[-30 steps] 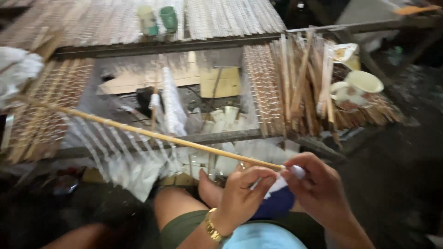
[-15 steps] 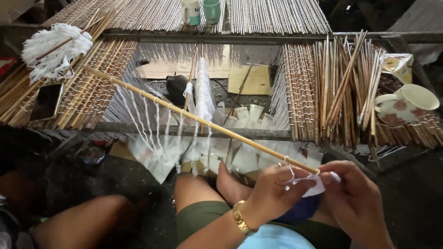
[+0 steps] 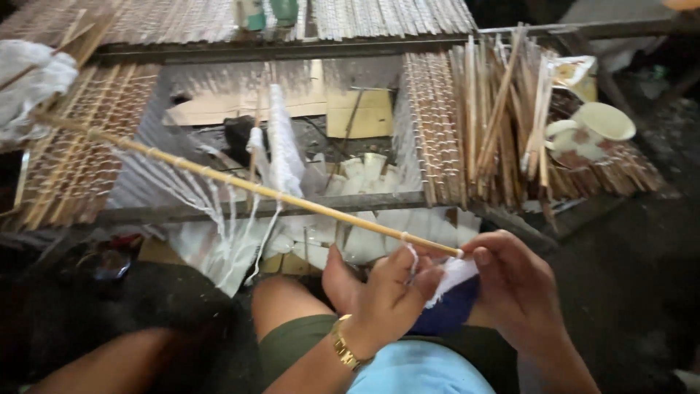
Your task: The person sits on the floor and uses a wooden stick to pull white yarn through a loom, creating a woven textile. They repeatedly insert the stick, pull the yarn, and adjust the fabric while seated.
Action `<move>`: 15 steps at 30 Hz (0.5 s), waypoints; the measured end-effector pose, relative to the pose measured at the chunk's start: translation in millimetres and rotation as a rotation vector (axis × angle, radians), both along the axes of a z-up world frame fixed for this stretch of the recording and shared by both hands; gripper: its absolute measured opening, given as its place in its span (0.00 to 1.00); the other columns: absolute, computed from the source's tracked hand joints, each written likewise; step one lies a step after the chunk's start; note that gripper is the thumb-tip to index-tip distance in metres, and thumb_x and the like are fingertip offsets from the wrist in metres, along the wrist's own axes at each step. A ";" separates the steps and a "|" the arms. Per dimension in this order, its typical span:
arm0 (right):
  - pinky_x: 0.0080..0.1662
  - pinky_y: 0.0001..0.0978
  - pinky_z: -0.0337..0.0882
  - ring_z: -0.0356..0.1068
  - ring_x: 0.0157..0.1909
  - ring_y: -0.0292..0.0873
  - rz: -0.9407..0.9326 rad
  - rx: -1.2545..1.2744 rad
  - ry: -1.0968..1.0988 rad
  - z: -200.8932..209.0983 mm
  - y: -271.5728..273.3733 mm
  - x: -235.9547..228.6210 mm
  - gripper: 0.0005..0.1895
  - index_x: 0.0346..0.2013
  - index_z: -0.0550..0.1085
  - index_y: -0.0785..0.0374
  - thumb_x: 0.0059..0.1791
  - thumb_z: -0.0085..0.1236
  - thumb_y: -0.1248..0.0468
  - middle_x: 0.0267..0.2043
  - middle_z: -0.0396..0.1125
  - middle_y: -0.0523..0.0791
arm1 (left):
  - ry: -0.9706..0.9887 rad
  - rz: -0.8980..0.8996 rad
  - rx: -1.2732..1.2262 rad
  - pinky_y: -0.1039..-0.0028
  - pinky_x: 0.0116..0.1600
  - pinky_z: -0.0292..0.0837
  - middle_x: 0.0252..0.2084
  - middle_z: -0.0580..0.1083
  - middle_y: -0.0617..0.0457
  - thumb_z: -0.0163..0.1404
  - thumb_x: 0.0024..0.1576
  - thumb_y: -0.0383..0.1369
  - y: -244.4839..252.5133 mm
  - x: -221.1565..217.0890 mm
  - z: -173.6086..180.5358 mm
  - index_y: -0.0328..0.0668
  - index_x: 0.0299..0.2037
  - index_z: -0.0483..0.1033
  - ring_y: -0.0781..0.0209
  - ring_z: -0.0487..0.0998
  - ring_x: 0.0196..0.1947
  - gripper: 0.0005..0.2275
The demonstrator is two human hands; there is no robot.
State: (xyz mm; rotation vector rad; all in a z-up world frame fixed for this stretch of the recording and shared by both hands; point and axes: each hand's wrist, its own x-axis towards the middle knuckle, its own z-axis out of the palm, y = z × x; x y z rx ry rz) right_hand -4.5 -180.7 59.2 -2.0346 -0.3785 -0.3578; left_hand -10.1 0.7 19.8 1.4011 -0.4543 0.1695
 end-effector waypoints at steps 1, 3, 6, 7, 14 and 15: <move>0.38 0.23 0.65 0.67 0.33 0.32 0.015 0.025 0.018 0.1 0.3 0.6 0.12 0.39 0.77 0.60 0.56 0.47 0.59 0.33 0.72 0.39 | -0.108 0.110 0.142 0.71 0.41 0.74 0.36 0.76 0.50 0.46 0.65 0.34 0.7 0.4 1.4 0.36 0.43 0.70 0.59 0.78 0.34 0.08; 0.40 0.24 0.66 0.69 0.35 0.32 0.024 0.050 0.036 1.1 1.1 0.5 0.12 0.40 0.77 0.61 0.56 0.47 0.59 0.35 0.74 0.39 | -0.217 0.214 0.282 0.65 0.46 0.76 0.45 0.80 0.50 0.53 0.60 0.37 2.8 0.8 6.8 0.40 0.35 0.67 0.52 0.83 0.42 0.10; 0.27 0.23 0.57 0.55 0.22 0.29 0.011 -0.053 -0.007 -0.4 3.1 0.1 0.08 0.39 0.77 0.56 0.53 0.53 0.58 0.24 0.65 0.35 | -0.241 0.165 0.230 0.65 0.50 0.70 0.41 0.81 0.50 0.50 0.64 0.32 7.0 1.6 11.9 0.40 0.42 0.80 0.54 0.79 0.40 0.07; 0.27 0.22 0.52 0.50 0.21 0.28 0.018 -0.008 -0.021 -3.2 4.0 0.6 0.04 0.38 0.76 0.56 0.52 0.56 0.61 0.22 0.60 0.35 | -0.244 0.194 0.216 0.65 0.55 0.68 0.42 0.81 0.52 0.48 0.65 0.33 8.1 3.0 9.3 0.43 0.42 0.80 0.54 0.80 0.44 0.08; 0.30 0.23 0.61 0.61 0.26 0.30 -0.010 0.005 -0.027 -10.4 -0.9 4.2 0.05 0.36 0.76 0.56 0.50 0.61 0.60 0.27 0.68 0.36 | 0.258 -0.083 -0.419 0.76 0.26 0.62 0.26 0.73 0.33 0.42 0.63 0.38 15.8 17.8 -23.1 0.26 0.48 0.70 0.55 0.69 0.19 0.17; 0.30 0.23 0.61 0.61 0.26 0.30 -0.010 0.003 -0.024 -7.2 0.4 3.8 0.05 0.36 0.76 0.56 0.50 0.61 0.60 0.27 0.68 0.36 | 0.260 -0.082 -0.421 0.76 0.26 0.62 0.26 0.73 0.33 0.42 0.63 0.38 13.0 13.6 -11.3 0.26 0.48 0.70 0.55 0.69 0.19 0.17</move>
